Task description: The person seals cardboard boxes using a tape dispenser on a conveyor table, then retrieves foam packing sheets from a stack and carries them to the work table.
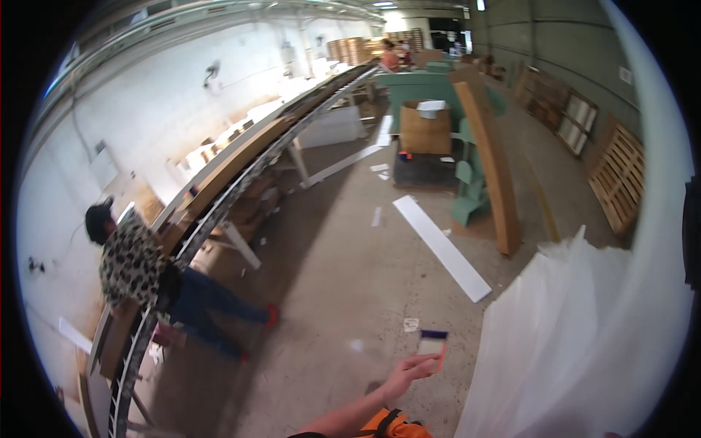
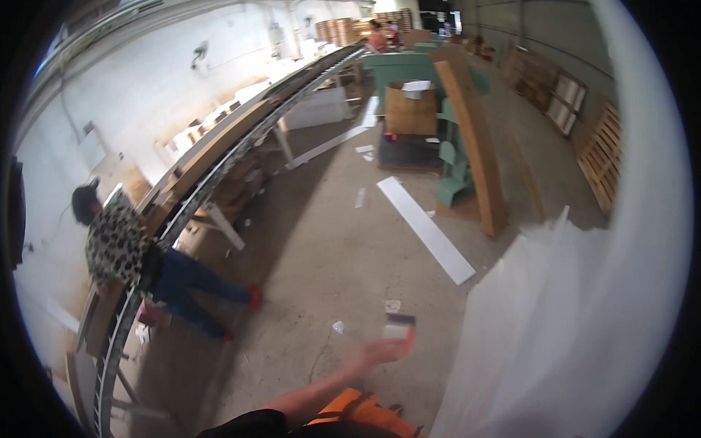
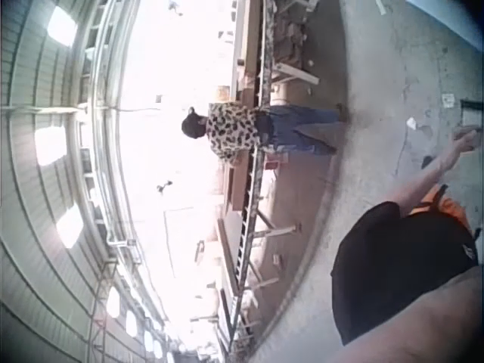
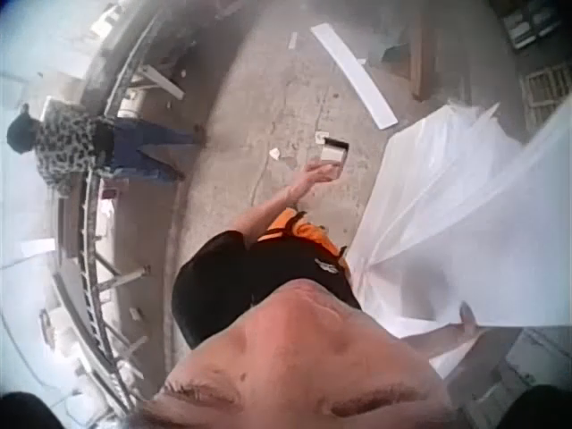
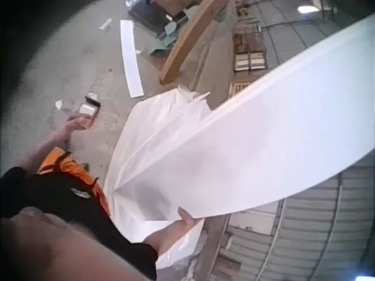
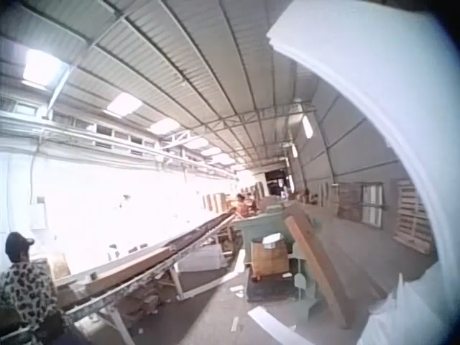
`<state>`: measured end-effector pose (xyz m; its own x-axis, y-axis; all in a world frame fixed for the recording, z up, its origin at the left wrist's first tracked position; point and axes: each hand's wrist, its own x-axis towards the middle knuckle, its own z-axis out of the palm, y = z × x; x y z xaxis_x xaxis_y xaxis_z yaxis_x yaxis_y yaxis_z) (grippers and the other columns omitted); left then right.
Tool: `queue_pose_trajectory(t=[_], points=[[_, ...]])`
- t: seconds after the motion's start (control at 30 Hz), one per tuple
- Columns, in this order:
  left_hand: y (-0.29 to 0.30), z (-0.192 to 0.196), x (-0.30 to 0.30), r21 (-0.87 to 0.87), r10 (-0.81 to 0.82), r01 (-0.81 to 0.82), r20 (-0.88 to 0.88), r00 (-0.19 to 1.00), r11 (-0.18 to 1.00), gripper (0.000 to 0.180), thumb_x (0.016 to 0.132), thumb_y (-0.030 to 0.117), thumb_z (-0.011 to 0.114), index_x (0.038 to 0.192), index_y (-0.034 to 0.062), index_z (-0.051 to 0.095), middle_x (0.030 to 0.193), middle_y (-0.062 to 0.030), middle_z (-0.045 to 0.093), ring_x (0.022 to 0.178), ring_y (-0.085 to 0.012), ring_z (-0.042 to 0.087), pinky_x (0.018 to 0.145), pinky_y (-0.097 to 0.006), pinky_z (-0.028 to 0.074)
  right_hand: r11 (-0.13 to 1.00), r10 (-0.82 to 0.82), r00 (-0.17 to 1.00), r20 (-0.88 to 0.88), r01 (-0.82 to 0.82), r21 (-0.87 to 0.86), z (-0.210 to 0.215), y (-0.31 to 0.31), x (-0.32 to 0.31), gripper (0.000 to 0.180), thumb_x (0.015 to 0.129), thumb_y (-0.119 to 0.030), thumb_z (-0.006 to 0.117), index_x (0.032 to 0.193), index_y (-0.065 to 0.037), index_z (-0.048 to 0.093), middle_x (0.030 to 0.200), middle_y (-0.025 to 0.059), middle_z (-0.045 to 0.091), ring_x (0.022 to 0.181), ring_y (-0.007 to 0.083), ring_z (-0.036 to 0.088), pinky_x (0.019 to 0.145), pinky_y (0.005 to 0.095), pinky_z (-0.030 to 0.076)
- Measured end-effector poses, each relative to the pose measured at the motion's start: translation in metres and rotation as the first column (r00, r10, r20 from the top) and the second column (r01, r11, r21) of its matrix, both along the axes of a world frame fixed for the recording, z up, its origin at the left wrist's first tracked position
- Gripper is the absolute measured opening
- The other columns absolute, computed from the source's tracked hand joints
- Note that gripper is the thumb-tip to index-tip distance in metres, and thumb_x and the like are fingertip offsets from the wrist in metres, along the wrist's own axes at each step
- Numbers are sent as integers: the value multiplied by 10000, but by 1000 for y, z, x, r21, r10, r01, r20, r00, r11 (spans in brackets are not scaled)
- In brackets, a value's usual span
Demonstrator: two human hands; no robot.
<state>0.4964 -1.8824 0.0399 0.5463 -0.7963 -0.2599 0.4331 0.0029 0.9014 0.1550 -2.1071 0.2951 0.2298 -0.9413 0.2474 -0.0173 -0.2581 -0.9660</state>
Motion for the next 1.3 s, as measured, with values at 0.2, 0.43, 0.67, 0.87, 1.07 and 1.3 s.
queue_pose_trajectory(t=[0.2,0.43,0.67,0.87,1.07,1.3], points=[[-35,63,77,-354,-37,168,347,937,920,809,835,447,711,1493,113,379,1572,-221,184,1461,-328,177,1146,-480,246,910,406,911,-68,-397,115,-19,-30,204,833,531,-117,731,1293,109,480,1251,198,561,1044,326,592,888,399,496],[-27,124,235,-107,-24,88,496,868,990,956,752,467,768,1516,121,311,1561,-329,-36,1478,-407,-94,1180,-511,86,878,452,882,133,-466,104,-14,-4,423,1029,548,-226,744,1436,22,290,1284,204,498,1164,327,510,952,456,455],[-38,176,344,-247,250,-116,626,738,962,857,719,419,814,1403,67,436,1332,-230,334,1286,-343,339,1075,-439,316,658,715,588,378,-749,-77,-70,-95,537,950,639,-296,733,1438,29,335,1347,182,476,1212,310,486,1001,442,424],[-70,168,433,-291,374,-235,696,613,927,852,689,390,852,1371,60,462,1214,-191,451,1182,-326,422,1019,-421,362,719,694,641,327,-630,-293,-146,-136,629,751,850,-320,599,1452,33,324,1433,201,417,1284,318,445,1048,470,387],[-119,155,535,-269,478,-430,713,512,862,899,602,399,889,1317,19,497,1159,-171,509,1137,-319,460,1003,-409,372,740,667,694,271,-577,-346,-120,-154,767,763,855,-316,704,1382,114,359,1297,171,533,1163,263,535,996,380,421],[-147,148,646,-352,578,-468,613,539,811,757,743,363,795,1330,2,482,1173,-130,477,1141,-264,455,1004,-373,354,599,788,505,353,-761,-249,-94,-189,912,812,831,-370,718,1388,101,361,1292,172,534,1165,268,536,992,389,429]])
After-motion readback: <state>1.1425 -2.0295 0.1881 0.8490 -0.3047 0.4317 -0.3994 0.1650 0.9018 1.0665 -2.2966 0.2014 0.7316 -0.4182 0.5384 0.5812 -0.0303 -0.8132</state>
